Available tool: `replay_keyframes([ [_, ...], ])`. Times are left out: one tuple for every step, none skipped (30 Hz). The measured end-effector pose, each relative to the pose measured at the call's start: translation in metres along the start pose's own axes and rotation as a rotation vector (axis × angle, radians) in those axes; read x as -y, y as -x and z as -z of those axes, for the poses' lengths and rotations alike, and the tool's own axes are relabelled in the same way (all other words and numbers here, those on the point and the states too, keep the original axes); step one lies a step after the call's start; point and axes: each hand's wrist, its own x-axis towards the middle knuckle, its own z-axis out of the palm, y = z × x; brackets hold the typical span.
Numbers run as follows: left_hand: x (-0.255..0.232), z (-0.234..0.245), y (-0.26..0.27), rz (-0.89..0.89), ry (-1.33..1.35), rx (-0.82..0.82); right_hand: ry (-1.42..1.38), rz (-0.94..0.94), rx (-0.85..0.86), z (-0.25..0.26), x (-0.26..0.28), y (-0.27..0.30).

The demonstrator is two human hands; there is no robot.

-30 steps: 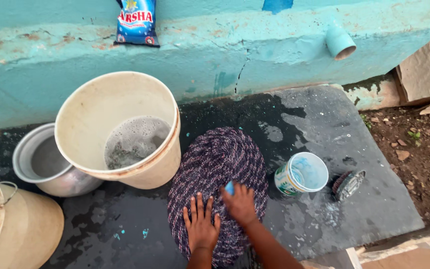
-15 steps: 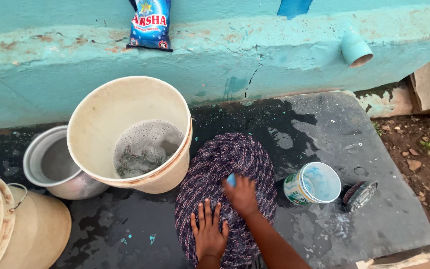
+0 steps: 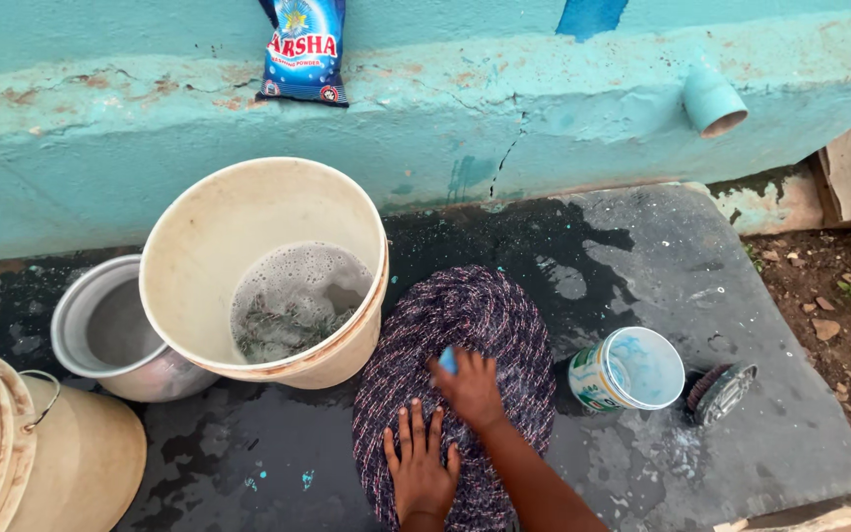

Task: The person soaps and scrubs a dark cloth and a woven mat by hand, rinsing them in a bucket of water and wringing them out.

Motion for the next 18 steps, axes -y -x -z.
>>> replay_keyframes([
  [0.003,-0.004,0.002,-0.028,0.012,-0.073,0.030,-0.077,-0.014,0.001,-0.007,-0.005],
  [0.004,-0.009,-0.001,-0.054,0.028,-0.157,0.063,-0.145,-0.034,0.002,-0.018,-0.016],
  [0.002,-0.012,-0.003,-0.083,0.028,-0.246,0.096,-0.214,-0.054,0.003,-0.027,-0.027],
  [0.003,-0.013,-0.002,-0.115,0.020,-0.328,0.084,-0.232,-0.054,0.000,-0.029,-0.035],
  [0.005,-0.012,-0.003,-0.146,0.013,-0.411,0.072,-0.249,-0.053,-0.004,-0.031,-0.042],
  [0.003,-0.010,-0.004,-0.084,0.009,-0.263,0.066,-0.278,-0.046,-0.005,-0.034,-0.040],
  [0.002,-0.006,-0.007,-0.022,0.003,-0.116,0.072,-0.286,-0.051,-0.008,-0.034,-0.038],
  [-0.001,-0.002,-0.014,0.046,-0.001,0.016,0.080,-0.283,-0.064,-0.010,-0.037,-0.044],
  [-0.005,0.004,-0.019,0.051,-0.001,0.064,0.088,-0.279,-0.077,-0.011,-0.039,-0.049],
  [-0.006,0.009,-0.021,0.064,-0.004,0.111,0.095,-0.280,-0.071,-0.011,-0.040,-0.053],
  [-0.006,0.013,-0.026,0.077,-0.006,0.159,0.102,-0.280,-0.064,-0.010,-0.042,-0.056],
  [-0.007,0.015,-0.026,0.076,-0.015,0.160,0.107,-0.283,-0.048,-0.010,-0.042,-0.054],
  [-0.007,0.014,-0.029,0.075,-0.023,0.161,0.105,-0.285,-0.035,-0.011,-0.043,-0.056],
  [-0.006,0.011,-0.026,0.072,-0.032,0.168,0.103,-0.292,-0.019,-0.011,-0.045,-0.057],
  [-0.006,0.007,-0.022,0.034,-0.023,0.059,0.101,-0.299,-0.002,-0.013,-0.045,-0.055],
  [-0.004,0.005,-0.024,-0.011,-0.018,-0.058,0.096,-0.294,-0.037,-0.015,-0.043,-0.055],
  [-0.003,0.003,-0.026,-0.056,-0.013,-0.174,0.091,-0.289,-0.073,-0.017,-0.039,-0.053],
  [-0.002,0.003,-0.027,-0.039,-0.019,-0.133,0.087,-0.286,-0.110,-0.017,-0.035,-0.050],
])
